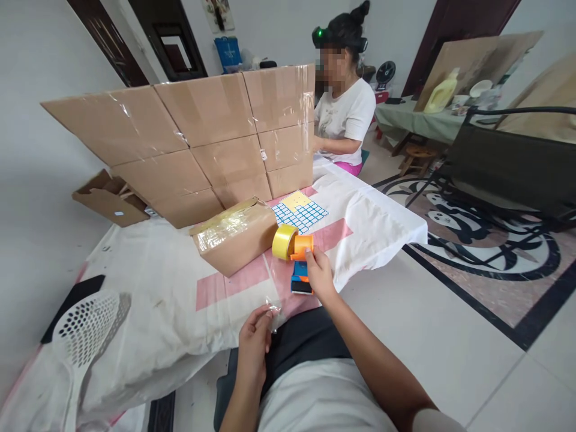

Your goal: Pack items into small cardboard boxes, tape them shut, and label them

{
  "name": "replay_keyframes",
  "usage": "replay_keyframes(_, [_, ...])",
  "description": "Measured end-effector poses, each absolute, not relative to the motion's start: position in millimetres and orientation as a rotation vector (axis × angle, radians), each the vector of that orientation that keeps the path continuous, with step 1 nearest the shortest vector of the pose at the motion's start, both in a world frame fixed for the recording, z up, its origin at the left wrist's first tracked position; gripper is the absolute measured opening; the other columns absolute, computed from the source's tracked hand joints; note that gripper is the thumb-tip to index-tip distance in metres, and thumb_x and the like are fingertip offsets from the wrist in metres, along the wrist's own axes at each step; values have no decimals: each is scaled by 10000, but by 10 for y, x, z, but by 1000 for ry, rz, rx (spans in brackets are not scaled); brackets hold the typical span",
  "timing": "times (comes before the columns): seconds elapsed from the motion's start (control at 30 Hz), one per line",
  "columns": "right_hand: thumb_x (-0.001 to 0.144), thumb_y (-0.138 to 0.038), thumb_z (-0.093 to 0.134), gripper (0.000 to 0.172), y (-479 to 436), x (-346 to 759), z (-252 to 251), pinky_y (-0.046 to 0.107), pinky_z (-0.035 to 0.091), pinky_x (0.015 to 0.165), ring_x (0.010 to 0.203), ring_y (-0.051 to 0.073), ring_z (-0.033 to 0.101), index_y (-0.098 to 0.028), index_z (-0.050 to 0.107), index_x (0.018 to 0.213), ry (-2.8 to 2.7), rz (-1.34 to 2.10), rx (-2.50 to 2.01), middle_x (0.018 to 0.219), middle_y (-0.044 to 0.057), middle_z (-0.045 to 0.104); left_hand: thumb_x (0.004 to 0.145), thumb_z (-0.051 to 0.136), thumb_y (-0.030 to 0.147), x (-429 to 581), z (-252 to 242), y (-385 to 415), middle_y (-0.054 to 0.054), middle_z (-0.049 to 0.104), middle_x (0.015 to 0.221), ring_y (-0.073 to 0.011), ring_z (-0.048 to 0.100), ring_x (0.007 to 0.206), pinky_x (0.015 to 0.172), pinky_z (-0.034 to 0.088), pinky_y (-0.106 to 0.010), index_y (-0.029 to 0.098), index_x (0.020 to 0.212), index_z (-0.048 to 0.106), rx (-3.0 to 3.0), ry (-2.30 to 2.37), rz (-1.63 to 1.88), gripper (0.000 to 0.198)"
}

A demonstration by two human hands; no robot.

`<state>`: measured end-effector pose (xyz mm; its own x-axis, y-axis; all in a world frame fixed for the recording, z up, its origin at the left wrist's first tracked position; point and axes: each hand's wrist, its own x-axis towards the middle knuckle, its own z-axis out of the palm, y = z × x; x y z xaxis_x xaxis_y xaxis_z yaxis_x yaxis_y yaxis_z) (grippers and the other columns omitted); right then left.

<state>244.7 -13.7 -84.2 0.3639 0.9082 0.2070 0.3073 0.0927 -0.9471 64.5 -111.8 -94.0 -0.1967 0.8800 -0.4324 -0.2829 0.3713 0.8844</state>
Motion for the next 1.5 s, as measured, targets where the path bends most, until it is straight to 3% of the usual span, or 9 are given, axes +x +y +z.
replay_keyframes(0.17, [996, -451, 352, 329, -33, 2373, -860, 310, 428, 572, 633, 216, 554, -260, 430, 740, -1233, 656, -1490, 640, 8, 540, 518, 920, 480, 607, -944, -1189, -69, 786, 877, 23, 289, 336, 373, 175, -162, 147, 993, 691, 532, 1343, 1153, 624])
replay_keyframes(0.4, [1033, -438, 309, 378, 150, 2446, -855, 315, 453, 673, 695, 213, 587, -242, 468, 751, -1507, 574, -1427, 724, 30, 601, 587, 920, 371, 492, -997, -1255, -124, 792, 1058, 47, 312, 329, 374, 195, -139, 156, 1014, 685, 438, 1288, 1089, 533])
replay_keyframes(0.63, [1052, -312, 349, 328, 117, 2375, -701, 360, 403, 853, 820, 220, 600, -205, 520, 793, -1848, 393, -1382, 835, 69, 658, 610, 896, 231, 506, -935, -1292, -109, 793, 1046, 58, 288, 319, 344, 218, -121, 147, 1004, 682, 237, 1196, 1066, 456])
replay_keyframes(0.93, [1042, -275, 400, 308, 49, 2295, -368, 392, 390, 919, 875, 246, 627, -144, 638, 898, -2308, 203, -1245, 926, 125, 717, 738, 813, 145, 484, -974, -1434, -104, 783, 1063, 60, 291, 329, 333, 257, -110, 128, 1008, 687, 115, 1139, 1092, 298])
replay_keyframes(1.2, [951, -172, 485, 227, 205, 1837, -55, 425, 410, 851, 848, 289, 676, -90, 697, 946, -2671, 56, -1187, 960, 166, 748, 871, 661, 85, 545, -939, -1428, -81, 785, 1009, 50, 282, 325, 330, 265, -120, 111, 924, 664, -63, 1012, 1112, 60])
replay_keyframes(1.37, [952, -196, 487, 257, 488, 1740, 54, 364, 423, 704, 846, 290, 685, -124, 731, 914, -2860, 139, -1190, 970, 158, 753, 941, 588, 71, 571, -924, -1467, -87, 781, 1032, 48, 302, 327, 332, 296, -131, 100, 972, 661, -182, 923, 1141, 84])
replay_keyframes(1.5, [917, -188, 529, 241, 709, 1735, 170, 337, 404, 612, 708, 264, 670, -119, 747, 842, -2968, 244, -1276, 816, 150, 743, 953, 581, 84, 578, -903, -1484, -81, 781, 1033, 45, 297, 334, 336, 306, -135, 106, 980, 665, -209, 880, 1134, 91])
